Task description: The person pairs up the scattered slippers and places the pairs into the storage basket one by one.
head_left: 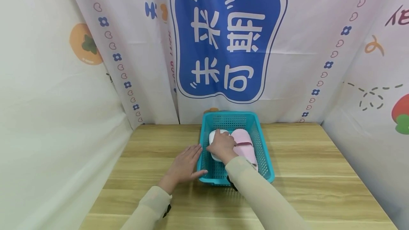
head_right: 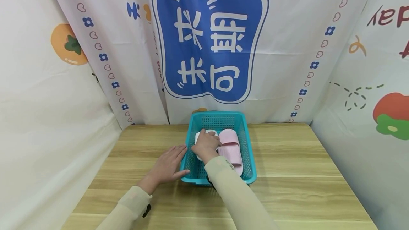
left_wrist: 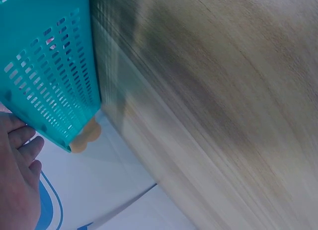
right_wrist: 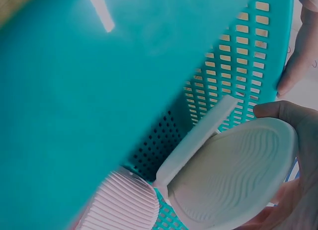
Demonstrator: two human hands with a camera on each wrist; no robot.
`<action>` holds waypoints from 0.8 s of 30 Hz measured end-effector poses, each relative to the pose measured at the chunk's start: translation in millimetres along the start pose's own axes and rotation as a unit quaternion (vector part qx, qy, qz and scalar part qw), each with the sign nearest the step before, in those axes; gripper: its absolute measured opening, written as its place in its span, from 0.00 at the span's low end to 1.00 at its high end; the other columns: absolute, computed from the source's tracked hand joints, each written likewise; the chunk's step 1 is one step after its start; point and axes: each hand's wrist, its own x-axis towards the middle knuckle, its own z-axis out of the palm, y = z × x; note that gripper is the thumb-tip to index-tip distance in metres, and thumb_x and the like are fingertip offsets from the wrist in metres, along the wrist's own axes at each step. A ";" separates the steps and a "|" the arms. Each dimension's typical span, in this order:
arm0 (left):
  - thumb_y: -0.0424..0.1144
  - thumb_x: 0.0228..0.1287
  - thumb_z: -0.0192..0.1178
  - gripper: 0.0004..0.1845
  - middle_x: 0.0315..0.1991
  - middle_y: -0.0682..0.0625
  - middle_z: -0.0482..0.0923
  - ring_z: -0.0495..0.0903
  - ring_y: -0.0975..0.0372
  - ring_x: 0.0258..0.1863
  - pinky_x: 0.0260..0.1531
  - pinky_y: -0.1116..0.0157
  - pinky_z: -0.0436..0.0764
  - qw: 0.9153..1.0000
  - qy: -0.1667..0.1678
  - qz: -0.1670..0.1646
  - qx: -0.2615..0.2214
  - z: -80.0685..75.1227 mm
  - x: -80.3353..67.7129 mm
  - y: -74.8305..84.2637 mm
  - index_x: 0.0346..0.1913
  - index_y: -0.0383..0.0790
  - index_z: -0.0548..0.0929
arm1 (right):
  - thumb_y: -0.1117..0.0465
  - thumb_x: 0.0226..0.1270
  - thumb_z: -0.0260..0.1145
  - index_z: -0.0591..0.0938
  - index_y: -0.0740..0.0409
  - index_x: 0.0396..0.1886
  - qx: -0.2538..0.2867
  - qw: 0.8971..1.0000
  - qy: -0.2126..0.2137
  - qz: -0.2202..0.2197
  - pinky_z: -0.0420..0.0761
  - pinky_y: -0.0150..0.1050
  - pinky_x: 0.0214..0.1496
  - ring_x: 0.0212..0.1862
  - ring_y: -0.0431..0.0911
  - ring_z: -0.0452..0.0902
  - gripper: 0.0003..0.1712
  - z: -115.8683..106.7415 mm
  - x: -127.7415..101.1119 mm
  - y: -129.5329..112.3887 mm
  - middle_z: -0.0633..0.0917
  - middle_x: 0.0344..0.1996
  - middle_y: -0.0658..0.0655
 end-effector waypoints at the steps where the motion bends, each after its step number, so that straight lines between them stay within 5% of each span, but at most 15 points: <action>1: 0.70 0.67 0.41 0.47 0.72 0.39 0.59 0.60 0.50 0.70 0.70 0.55 0.55 1.000 0.000 0.000 0.000 -0.2 -0.1 0.0 0.72 0.31 0.62 | 0.39 0.53 0.72 0.65 0.58 0.71 -0.001 1.000 0.001 0.000 0.72 0.69 0.53 0.54 0.68 0.72 0.51 0.4 0.2 0.0 0.73 0.58 0.71; 24: 0.70 0.67 0.42 0.47 0.72 0.39 0.60 0.60 0.49 0.70 0.70 0.55 0.55 1.000 -0.001 -0.005 0.001 -2.5 0.6 1.5 0.72 0.31 0.62 | 0.40 0.60 0.67 0.66 0.61 0.70 -0.017 0.999 -0.014 -0.027 0.72 0.66 0.55 0.57 0.66 0.71 0.46 -1.1 0.2 -6.3 0.72 0.61 0.70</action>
